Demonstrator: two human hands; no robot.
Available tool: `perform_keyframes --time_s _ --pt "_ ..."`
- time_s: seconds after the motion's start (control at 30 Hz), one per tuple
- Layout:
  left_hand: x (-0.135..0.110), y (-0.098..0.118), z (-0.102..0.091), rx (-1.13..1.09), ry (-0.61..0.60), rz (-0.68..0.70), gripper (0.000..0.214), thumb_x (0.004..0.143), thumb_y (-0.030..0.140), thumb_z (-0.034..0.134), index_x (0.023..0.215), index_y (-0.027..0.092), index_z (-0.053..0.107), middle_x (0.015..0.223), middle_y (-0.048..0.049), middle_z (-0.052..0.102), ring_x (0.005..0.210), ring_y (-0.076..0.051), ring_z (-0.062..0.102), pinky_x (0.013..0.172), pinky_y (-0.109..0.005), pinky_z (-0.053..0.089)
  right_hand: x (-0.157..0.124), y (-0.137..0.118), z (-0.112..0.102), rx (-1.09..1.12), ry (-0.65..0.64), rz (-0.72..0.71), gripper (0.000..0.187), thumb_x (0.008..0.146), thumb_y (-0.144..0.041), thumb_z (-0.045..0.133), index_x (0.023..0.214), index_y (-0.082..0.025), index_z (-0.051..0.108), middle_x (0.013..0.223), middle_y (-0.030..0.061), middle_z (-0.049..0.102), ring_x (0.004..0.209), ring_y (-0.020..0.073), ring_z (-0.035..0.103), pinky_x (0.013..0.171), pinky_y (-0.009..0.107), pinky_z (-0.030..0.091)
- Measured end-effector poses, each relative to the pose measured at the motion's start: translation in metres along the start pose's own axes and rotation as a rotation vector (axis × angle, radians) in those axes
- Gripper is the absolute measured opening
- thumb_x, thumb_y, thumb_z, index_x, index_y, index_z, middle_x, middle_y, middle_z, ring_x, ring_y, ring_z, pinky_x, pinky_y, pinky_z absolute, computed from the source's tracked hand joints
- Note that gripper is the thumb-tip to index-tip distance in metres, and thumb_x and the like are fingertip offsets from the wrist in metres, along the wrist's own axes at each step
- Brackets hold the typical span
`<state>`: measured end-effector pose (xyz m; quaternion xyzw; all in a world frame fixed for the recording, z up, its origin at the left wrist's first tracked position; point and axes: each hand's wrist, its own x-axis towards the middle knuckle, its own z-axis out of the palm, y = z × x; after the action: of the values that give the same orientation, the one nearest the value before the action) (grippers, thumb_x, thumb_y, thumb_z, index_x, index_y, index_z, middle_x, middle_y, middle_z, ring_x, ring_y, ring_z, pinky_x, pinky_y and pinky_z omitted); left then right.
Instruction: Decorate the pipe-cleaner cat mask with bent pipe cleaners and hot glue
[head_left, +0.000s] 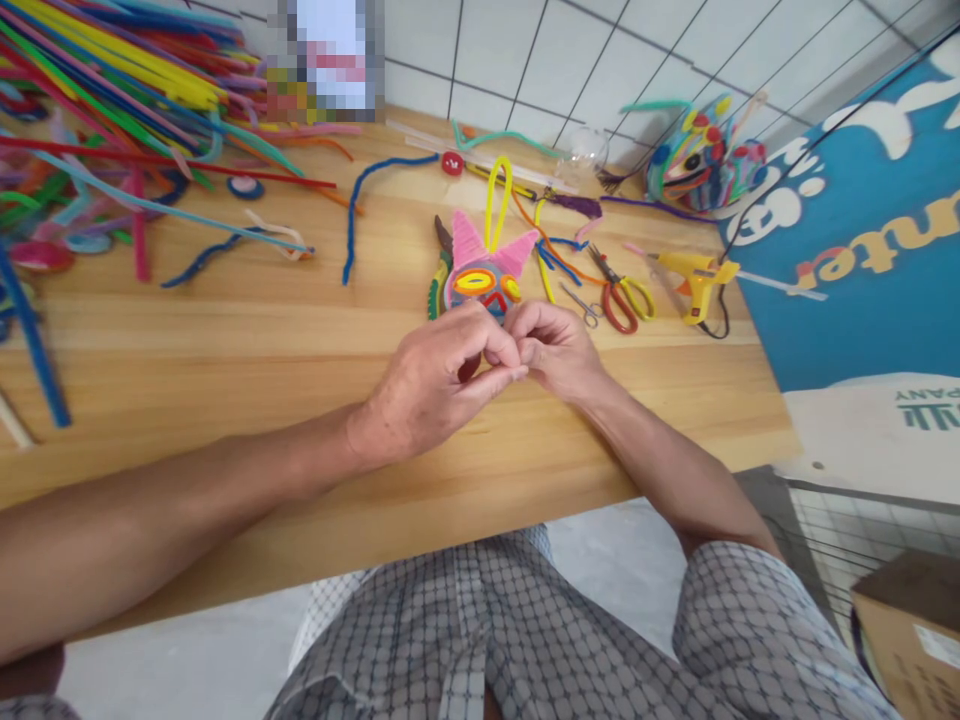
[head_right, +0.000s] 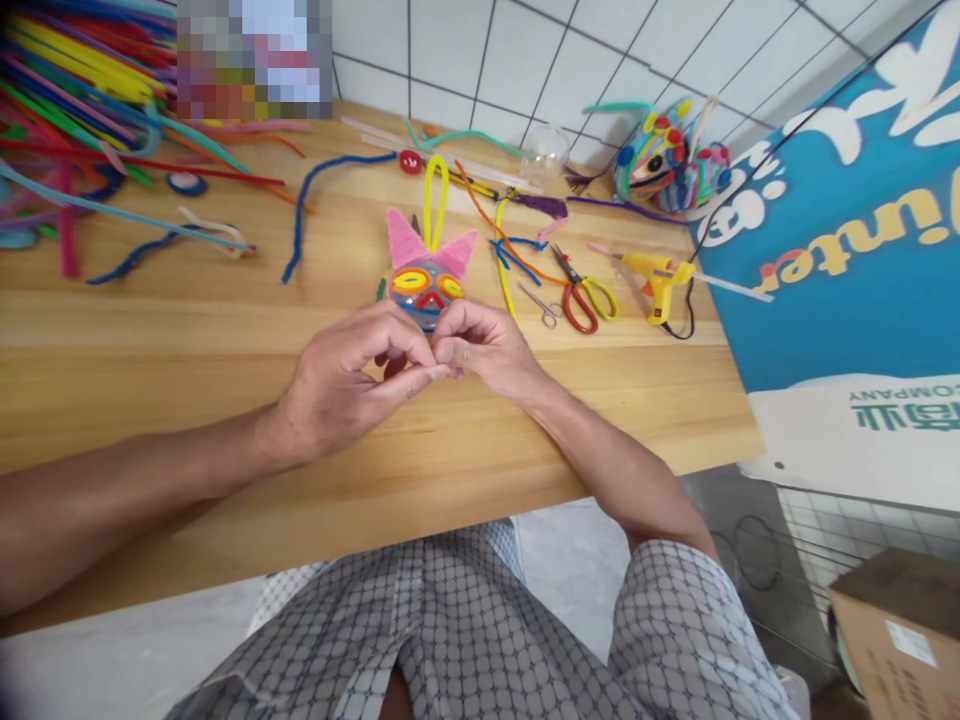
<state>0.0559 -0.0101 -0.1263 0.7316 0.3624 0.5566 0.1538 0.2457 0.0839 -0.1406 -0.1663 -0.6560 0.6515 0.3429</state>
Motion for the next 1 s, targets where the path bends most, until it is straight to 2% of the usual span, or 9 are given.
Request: perform_keyframes --time_s 0.2,0.43,0.6,0.77,0.9,1.0 --pt "-0.0016 0.0012 0.0004 0.013 0.023 -0.058 0.015 0.103 0.014 0.081 0.103 0.022 0.069 0.09 0.0022 0.072 0.066 -0.011 0.059 0.061 -0.025 0.048 -0.0013 0.0015 0.0001 0.012 0.014 0.027 0.053 0.087 -0.063 0.099 0.078 -0.022 0.067 0.065 -0.0069 0.065 0.055 0.0071 0.054 0.055 0.019 0.045" --pt "-0.0007 -0.0013 0.0001 -0.003 0.015 0.009 0.021 0.102 0.009 0.081 0.094 0.023 0.067 0.081 0.0035 0.067 0.067 -0.012 0.058 0.061 -0.025 0.047 -0.001 0.0023 0.0 0.006 0.01 -0.001 0.055 0.088 -0.065 0.098 0.076 -0.022 0.065 0.066 -0.006 0.067 0.055 0.0073 0.056 0.054 0.019 0.045" --pt "-0.0019 -0.0001 0.0014 -0.005 0.045 -0.022 0.019 0.102 0.01 0.082 0.102 0.022 0.067 0.087 0.0035 0.07 0.065 -0.011 0.057 0.061 -0.025 0.048 0.0002 -0.001 0.0031 -0.004 0.014 0.019 0.055 0.088 -0.064 0.098 0.076 -0.022 0.065 0.064 -0.0063 0.065 0.055 0.0074 0.054 0.054 0.02 0.044" --pt "-0.0015 -0.0013 0.0003 -0.006 0.013 0.034 0.021 0.102 0.007 0.08 0.096 0.023 0.067 0.085 0.003 0.069 0.07 -0.012 0.06 0.061 -0.024 0.048 0.0013 -0.0043 0.0038 -0.034 0.009 0.027 0.06 0.086 -0.069 0.097 0.072 -0.022 0.063 0.064 -0.0054 0.065 0.055 0.0074 0.053 0.054 0.02 0.044" --pt "-0.0016 -0.0023 0.0003 0.012 0.039 0.017 0.02 0.102 0.008 0.08 0.104 0.022 0.066 0.089 0.0035 0.071 0.065 -0.01 0.056 0.062 -0.025 0.049 0.0005 -0.0039 0.0034 -0.03 0.023 0.051 0.058 0.086 -0.068 0.098 0.074 -0.022 0.064 0.063 -0.0057 0.064 0.056 0.008 0.053 0.054 0.021 0.043" --pt "-0.0008 -0.003 0.0001 0.004 0.019 0.045 0.02 0.102 0.006 0.079 0.101 0.022 0.066 0.089 0.0025 0.071 0.069 -0.011 0.059 0.062 -0.025 0.049 0.0006 -0.0034 0.0031 -0.034 0.024 0.053 0.06 0.085 -0.069 0.097 0.073 -0.022 0.062 0.063 -0.0061 0.062 0.056 0.0077 0.052 0.054 0.021 0.042"
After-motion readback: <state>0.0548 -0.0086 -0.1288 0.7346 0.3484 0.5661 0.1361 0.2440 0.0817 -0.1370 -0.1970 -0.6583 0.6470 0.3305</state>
